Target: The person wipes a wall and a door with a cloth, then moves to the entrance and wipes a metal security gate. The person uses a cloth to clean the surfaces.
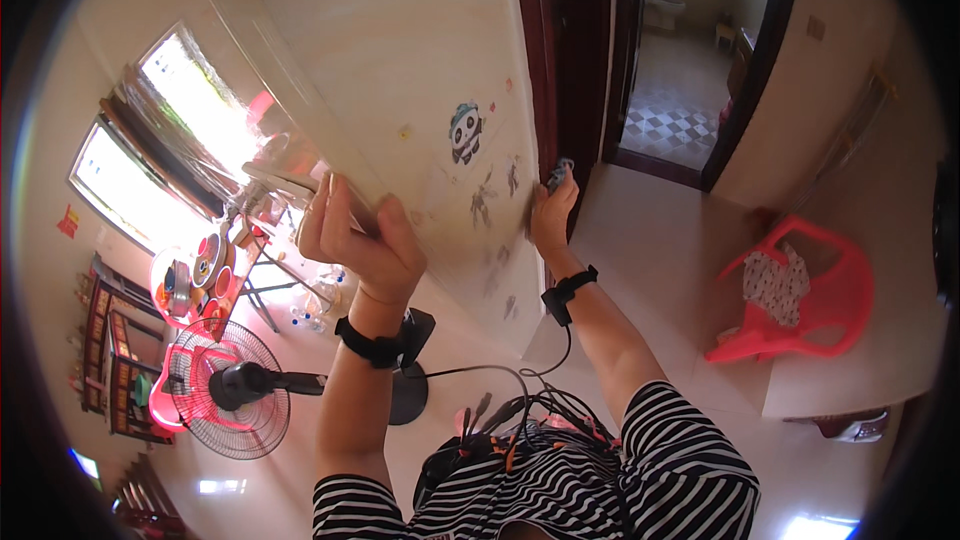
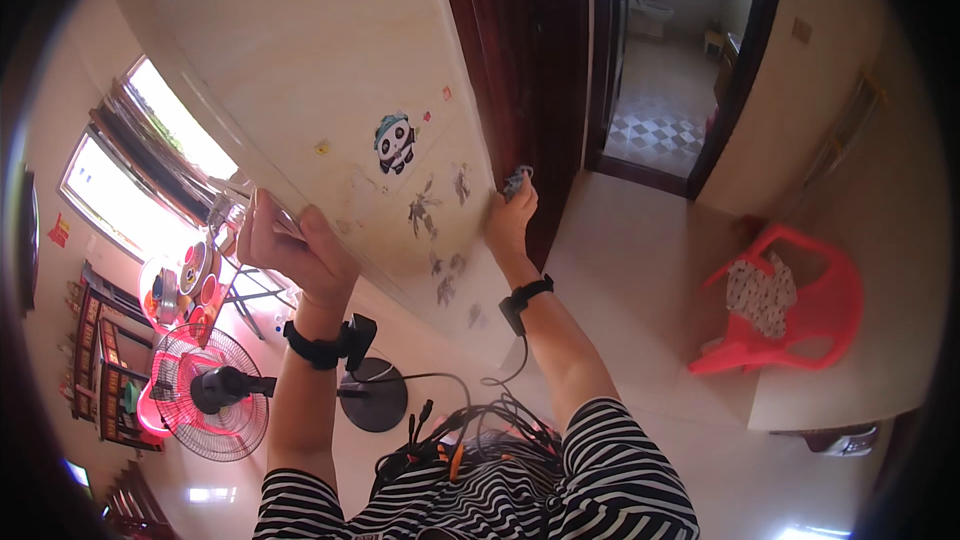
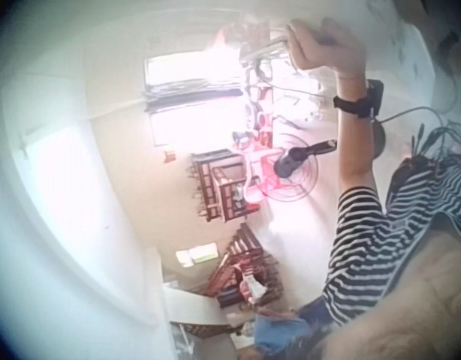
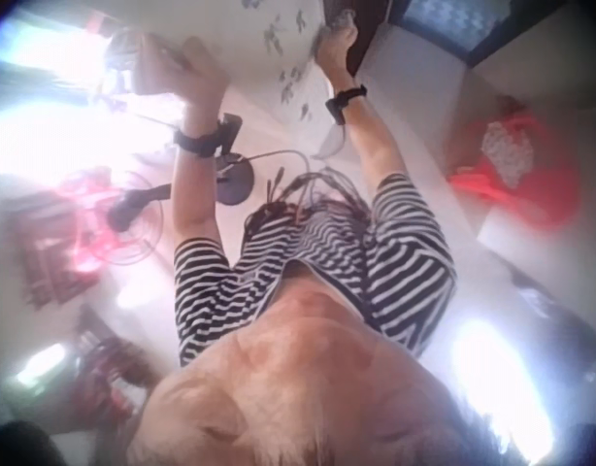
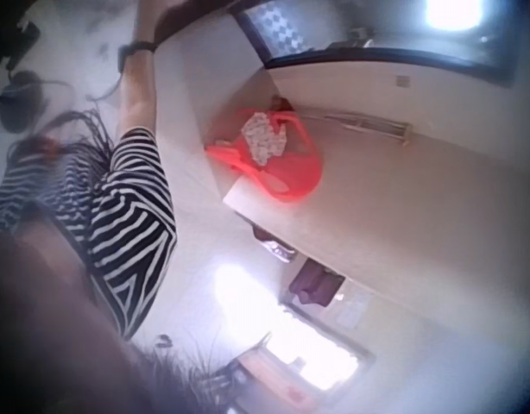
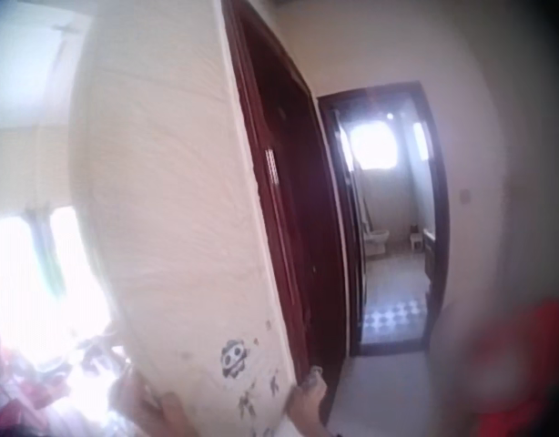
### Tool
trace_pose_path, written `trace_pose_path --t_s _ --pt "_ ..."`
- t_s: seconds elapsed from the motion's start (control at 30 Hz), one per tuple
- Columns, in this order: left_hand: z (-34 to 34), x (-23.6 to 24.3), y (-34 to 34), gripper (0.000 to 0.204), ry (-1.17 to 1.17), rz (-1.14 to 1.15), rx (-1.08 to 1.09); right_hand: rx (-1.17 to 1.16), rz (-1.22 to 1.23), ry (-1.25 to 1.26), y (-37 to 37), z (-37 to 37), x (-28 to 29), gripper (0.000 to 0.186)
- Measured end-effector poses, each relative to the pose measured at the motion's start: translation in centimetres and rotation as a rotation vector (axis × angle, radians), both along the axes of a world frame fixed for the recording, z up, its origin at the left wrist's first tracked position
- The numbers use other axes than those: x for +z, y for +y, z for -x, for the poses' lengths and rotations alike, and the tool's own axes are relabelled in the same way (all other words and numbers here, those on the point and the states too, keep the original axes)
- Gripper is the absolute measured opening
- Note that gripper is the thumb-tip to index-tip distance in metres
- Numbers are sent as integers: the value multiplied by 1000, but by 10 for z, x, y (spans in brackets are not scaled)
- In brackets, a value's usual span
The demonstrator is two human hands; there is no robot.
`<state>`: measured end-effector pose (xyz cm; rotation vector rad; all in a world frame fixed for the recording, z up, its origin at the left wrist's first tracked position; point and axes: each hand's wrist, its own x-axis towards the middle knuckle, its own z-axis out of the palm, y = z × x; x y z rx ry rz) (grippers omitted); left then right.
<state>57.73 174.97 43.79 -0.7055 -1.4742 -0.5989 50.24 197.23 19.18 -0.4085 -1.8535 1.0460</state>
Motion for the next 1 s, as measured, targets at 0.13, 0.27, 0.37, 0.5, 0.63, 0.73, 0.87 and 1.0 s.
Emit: trace_pose_path --t_s 0.13,0.27,0.37,0.5,0.63,0.73,0.87,1.0 --pt "-2 0 -2 50 -18 56 103 74 118 -304 18 -22 -23 53" --pt "-5 -2 -3 50 -62 49 128 313 449 -5 30 -33 37 39" --pt "-6 -2 -3 50 -86 59 125 295 208 211 14 -32 103 35" --pt "-4 1 -3 50 -34 93 134 226 32 382 -33 -32 153 48" --pt "0 3 0 52 -12 27 53 363 74 394 -93 -84 129 55" --pt "2 2 2 54 41 7 136 521 96 395 -139 -132 102 57" --pt "6 1 2 54 -5 -45 -7 460 -109 464 -143 -136 89 56" --pt "6 1 0 55 -39 -33 -47 220 61 368 -113 -82 89 47"
